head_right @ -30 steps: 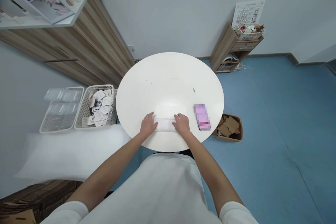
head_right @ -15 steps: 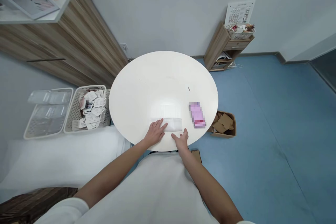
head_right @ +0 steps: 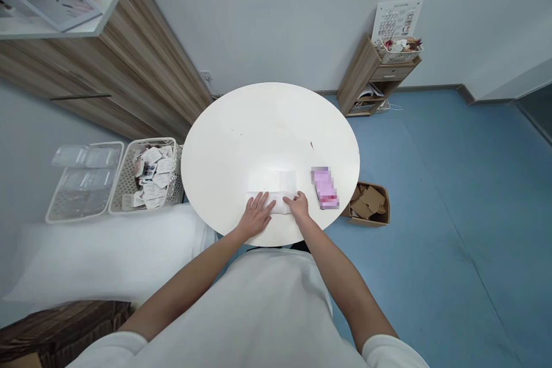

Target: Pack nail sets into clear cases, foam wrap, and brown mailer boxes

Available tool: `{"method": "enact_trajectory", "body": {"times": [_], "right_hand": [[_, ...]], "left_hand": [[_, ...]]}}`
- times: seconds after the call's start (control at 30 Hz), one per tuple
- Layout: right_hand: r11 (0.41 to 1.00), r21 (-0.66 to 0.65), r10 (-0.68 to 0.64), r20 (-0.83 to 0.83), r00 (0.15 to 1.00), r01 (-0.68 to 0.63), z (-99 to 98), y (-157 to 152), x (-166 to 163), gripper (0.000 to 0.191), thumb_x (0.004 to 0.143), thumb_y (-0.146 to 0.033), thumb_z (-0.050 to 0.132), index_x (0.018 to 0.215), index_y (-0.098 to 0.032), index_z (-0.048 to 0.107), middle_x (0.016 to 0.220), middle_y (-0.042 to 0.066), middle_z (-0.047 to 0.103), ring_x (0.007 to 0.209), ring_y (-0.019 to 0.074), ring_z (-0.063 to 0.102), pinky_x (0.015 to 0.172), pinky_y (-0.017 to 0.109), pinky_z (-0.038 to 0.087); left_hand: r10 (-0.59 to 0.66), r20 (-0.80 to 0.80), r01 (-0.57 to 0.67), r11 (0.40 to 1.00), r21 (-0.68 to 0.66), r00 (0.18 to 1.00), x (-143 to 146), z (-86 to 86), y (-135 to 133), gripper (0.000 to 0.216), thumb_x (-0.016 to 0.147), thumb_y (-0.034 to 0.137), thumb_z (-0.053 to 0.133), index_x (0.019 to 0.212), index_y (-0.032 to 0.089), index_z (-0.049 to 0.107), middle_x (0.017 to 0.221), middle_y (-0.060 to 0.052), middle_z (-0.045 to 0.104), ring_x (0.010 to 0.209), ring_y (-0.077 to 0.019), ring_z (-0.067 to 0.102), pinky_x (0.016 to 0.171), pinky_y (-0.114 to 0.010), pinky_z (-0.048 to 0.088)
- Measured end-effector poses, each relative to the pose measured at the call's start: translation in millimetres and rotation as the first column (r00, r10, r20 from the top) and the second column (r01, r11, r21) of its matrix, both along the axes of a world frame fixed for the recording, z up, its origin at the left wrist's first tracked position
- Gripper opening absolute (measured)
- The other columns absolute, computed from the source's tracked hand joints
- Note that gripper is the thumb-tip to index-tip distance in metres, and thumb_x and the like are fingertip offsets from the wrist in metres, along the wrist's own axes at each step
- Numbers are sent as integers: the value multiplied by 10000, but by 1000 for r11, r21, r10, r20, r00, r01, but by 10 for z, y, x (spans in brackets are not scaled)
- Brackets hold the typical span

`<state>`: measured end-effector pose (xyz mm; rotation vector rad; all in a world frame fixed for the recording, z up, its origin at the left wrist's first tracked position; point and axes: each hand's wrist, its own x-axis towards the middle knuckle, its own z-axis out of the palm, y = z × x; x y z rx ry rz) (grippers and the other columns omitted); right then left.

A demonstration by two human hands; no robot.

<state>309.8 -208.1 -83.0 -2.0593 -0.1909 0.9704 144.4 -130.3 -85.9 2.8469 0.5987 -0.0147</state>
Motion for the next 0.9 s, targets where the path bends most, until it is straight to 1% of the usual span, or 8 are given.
{"method": "enact_trajectory", "body": {"times": [0.1,0.2,0.3,0.43,0.53,0.63,0.73,0.9], "right_hand": [[998,14,67,-33,997,-67,60,28,82,423,598,-402,614,929,-146,550,832,58,579,748,172,558,638,265,443],[992,75,102,-26,994,-100,80,13,137,236,623,-384,569,727,-174,541,684,-13,521,611,115,492,551,225,407],[990,107,91,-31,995,-87,100,-1,188,163,632,-333,553,670,-187,492,627,-45,459,550,84,433,494,197,368],[993,111,66,-132,989,-51,149,83,230,140,650,-265,534,657,-203,409,569,-61,410,477,71,412,437,189,360],[990,117,98,-210,973,-75,181,212,211,151,664,-230,531,665,-208,382,543,-59,424,466,80,467,455,207,420],[987,120,139,-280,950,-109,203,322,162,115,678,-221,533,681,-194,421,590,-19,496,535,107,554,515,234,483],[983,122,168,-315,934,-135,223,359,120,74,689,-191,506,755,-171,481,687,20,542,626,128,600,577,253,513],[979,117,195,-313,930,-166,235,320,83,298,679,-128,467,976,-150,481,810,57,580,700,142,606,629,272,515]], "left_hand": [[-18,1,18,1000,6,1000,0,-5,-76,597,802,225,416,1360,278,214,1432,-67,222,1317,-257,159,1037,-475,116],[-25,-16,25,1000,-19,1000,-3,-9,-112,580,807,242,416,1355,266,227,1425,-83,236,1309,-258,185,1035,-481,119],[-44,-25,43,998,-55,999,21,-1,-96,568,806,295,439,1343,266,254,1420,-88,248,1306,-270,189,1032,-489,122],[-63,-23,61,994,-88,998,139,16,-63,572,803,365,450,1336,273,262,1422,-81,244,1311,-270,171,1037,-486,117],[-81,-15,78,990,-116,997,219,18,-44,571,795,399,457,1319,245,291,1422,-93,236,1315,-270,153,1040,-485,127],[-99,28,103,980,-173,995,194,25,-17,493,815,388,420,1264,193,361,1410,-108,250,1316,-249,154,1041,-462,173],[-65,107,86,973,-214,992,113,76,-12,447,846,350,348,1235,131,373,1376,-143,294,1305,-216,196,1036,-419,224],[-123,156,149,974,-168,980,170,203,-86,577,806,443,402,1292,145,308,1390,-124,280,1316,-253,150,1063,-460,120]]}}
